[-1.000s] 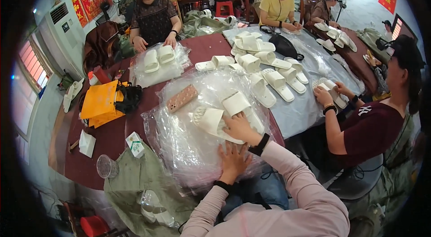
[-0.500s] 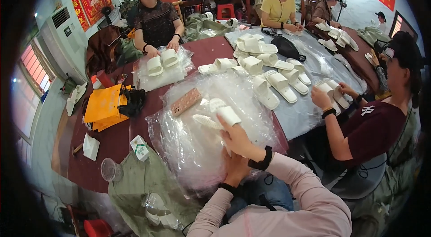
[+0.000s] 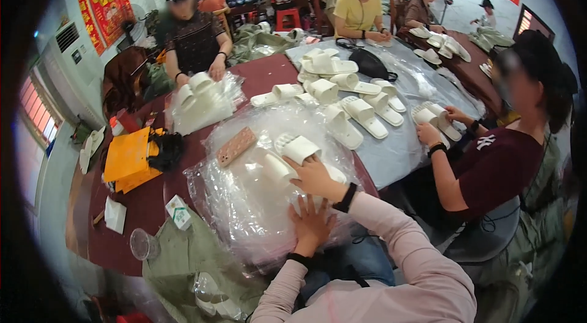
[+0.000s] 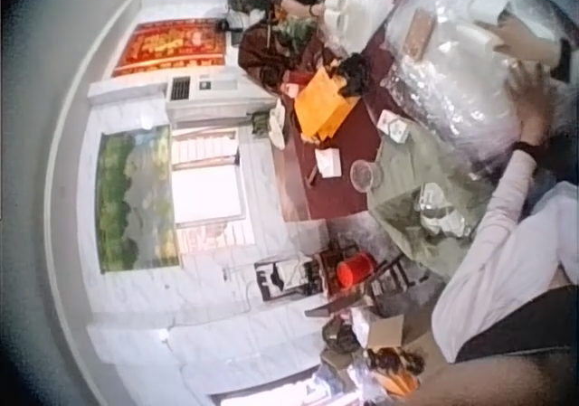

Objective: Organizing and packing white shoe components into plastic bags.

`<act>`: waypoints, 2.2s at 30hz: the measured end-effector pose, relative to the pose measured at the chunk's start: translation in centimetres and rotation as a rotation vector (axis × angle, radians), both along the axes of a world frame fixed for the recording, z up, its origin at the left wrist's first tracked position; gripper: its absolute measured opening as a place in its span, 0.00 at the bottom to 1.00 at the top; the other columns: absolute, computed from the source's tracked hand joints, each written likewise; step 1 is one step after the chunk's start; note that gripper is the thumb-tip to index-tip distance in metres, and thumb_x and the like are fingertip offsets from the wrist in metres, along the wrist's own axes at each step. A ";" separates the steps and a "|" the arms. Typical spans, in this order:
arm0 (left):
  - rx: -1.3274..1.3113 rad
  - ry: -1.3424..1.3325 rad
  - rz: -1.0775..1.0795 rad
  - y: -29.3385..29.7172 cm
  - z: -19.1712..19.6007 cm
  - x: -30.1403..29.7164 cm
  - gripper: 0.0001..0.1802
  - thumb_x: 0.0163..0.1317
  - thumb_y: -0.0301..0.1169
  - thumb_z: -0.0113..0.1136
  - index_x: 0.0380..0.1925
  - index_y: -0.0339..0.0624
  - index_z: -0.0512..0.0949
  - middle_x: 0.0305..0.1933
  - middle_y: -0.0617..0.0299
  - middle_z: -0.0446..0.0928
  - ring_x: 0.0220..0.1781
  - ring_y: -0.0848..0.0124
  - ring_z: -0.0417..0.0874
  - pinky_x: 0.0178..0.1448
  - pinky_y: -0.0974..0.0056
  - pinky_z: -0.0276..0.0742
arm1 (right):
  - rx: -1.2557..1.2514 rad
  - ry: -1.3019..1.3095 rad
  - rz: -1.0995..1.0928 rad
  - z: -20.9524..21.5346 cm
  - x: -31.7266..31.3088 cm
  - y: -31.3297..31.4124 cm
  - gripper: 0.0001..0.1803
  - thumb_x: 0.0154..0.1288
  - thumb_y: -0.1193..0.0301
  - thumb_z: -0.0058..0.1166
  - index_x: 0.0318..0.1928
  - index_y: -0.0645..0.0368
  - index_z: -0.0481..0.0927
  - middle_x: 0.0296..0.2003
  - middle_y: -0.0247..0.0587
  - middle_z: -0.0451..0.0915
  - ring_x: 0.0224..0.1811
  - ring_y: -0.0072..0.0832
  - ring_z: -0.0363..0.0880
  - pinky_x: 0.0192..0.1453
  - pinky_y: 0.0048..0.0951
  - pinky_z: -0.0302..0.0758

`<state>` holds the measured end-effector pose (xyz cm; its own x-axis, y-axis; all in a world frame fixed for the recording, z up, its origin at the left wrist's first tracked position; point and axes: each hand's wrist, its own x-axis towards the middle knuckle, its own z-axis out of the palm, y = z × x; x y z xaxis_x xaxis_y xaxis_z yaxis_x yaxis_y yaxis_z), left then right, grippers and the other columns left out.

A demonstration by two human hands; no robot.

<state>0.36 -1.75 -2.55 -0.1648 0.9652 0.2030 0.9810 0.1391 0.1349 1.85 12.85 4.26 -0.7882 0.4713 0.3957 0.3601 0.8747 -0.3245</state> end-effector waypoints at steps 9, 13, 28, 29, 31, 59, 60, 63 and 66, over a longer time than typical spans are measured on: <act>0.125 0.052 -0.043 0.2 -0.1 0.3 0.32 0.60 0.57 0.47 0.60 0.53 0.70 0.70 0.42 0.55 0.72 0.39 0.49 0.68 0.29 0.37 | -0.128 0.271 -0.191 0.0 -1.1 0.7 0.29 0.48 0.67 0.60 0.56 0.48 0.76 0.51 0.52 0.76 0.57 0.50 0.70 0.63 0.45 0.63; 0.048 0.052 -0.065 0.1 -0.3 0.0 0.34 0.58 0.57 0.50 0.59 0.47 0.70 0.69 0.40 0.55 0.72 0.38 0.48 0.69 0.30 0.39 | -0.139 0.408 -0.136 5.0 3.2 -3.3 0.33 0.44 0.71 0.61 0.57 0.45 0.76 0.52 0.51 0.76 0.56 0.51 0.71 0.60 0.44 0.68; 0.082 0.029 0.175 -7.7 8.1 -4.8 0.24 0.58 0.38 0.57 0.54 0.43 0.74 0.62 0.46 0.67 0.65 0.44 0.63 0.65 0.41 0.56 | 0.021 0.099 -0.173 -3.6 6.3 -0.6 0.26 0.50 0.73 0.57 0.53 0.45 0.78 0.46 0.50 0.77 0.54 0.48 0.72 0.60 0.52 0.63; 0.045 0.044 0.178 -8.2 7.6 -5.4 0.25 0.58 0.40 0.58 0.56 0.46 0.74 0.64 0.46 0.66 0.66 0.43 0.61 0.66 0.39 0.54 | -0.018 0.020 -0.206 -4.3 6.0 -0.8 0.26 0.50 0.72 0.57 0.54 0.44 0.78 0.47 0.50 0.77 0.55 0.48 0.71 0.61 0.51 0.63; -0.020 0.019 0.177 -9.1 5.8 -6.5 0.26 0.57 0.40 0.58 0.57 0.48 0.73 0.64 0.47 0.65 0.66 0.43 0.62 0.66 0.40 0.54 | 0.015 0.089 -0.194 -5.2 5.3 -1.2 0.27 0.49 0.72 0.57 0.54 0.43 0.78 0.49 0.48 0.77 0.57 0.48 0.70 0.62 0.50 0.62; 0.190 -0.442 -0.144 -4.7 7.6 -9.2 0.20 0.65 0.28 0.48 0.58 0.43 0.71 0.59 0.48 0.73 0.58 0.46 0.72 0.62 0.50 0.66 | -1.062 0.051 0.588 4.6 14.7 -10.9 0.26 0.60 0.76 0.53 0.60 0.51 0.72 0.54 0.39 0.76 0.53 0.30 0.74 0.54 0.29 0.69; 0.191 -0.441 -0.142 -4.7 8.4 -9.0 0.20 0.65 0.28 0.48 0.58 0.43 0.71 0.59 0.48 0.73 0.58 0.46 0.72 0.62 0.50 0.66 | -1.024 0.024 0.562 4.6 14.6 -11.0 0.25 0.59 0.77 0.52 0.59 0.52 0.73 0.55 0.39 0.76 0.53 0.30 0.75 0.54 0.28 0.69; 0.216 -0.475 -0.165 -5.1 10.6 -8.5 0.21 0.65 0.26 0.48 0.59 0.42 0.70 0.58 0.45 0.72 0.58 0.46 0.72 0.61 0.50 0.67 | -1.132 0.119 0.515 5.4 14.8 -11.1 0.24 0.58 0.77 0.53 0.57 0.52 0.75 0.56 0.42 0.75 0.55 0.33 0.74 0.54 0.28 0.70; 0.258 -0.478 -0.238 -5.4 11.9 -7.6 0.22 0.64 0.25 0.49 0.60 0.41 0.69 0.58 0.41 0.72 0.57 0.47 0.73 0.59 0.51 0.69 | -0.974 0.125 0.303 5.8 14.9 -10.6 0.24 0.57 0.75 0.53 0.57 0.52 0.75 0.55 0.46 0.75 0.57 0.41 0.73 0.58 0.32 0.68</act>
<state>-7.27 -7.18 9.36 -0.0811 0.9160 0.3928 0.8031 -0.1733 0.5701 16.79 2.29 10.11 -0.9068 0.4200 0.0349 0.0836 0.2604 -0.9619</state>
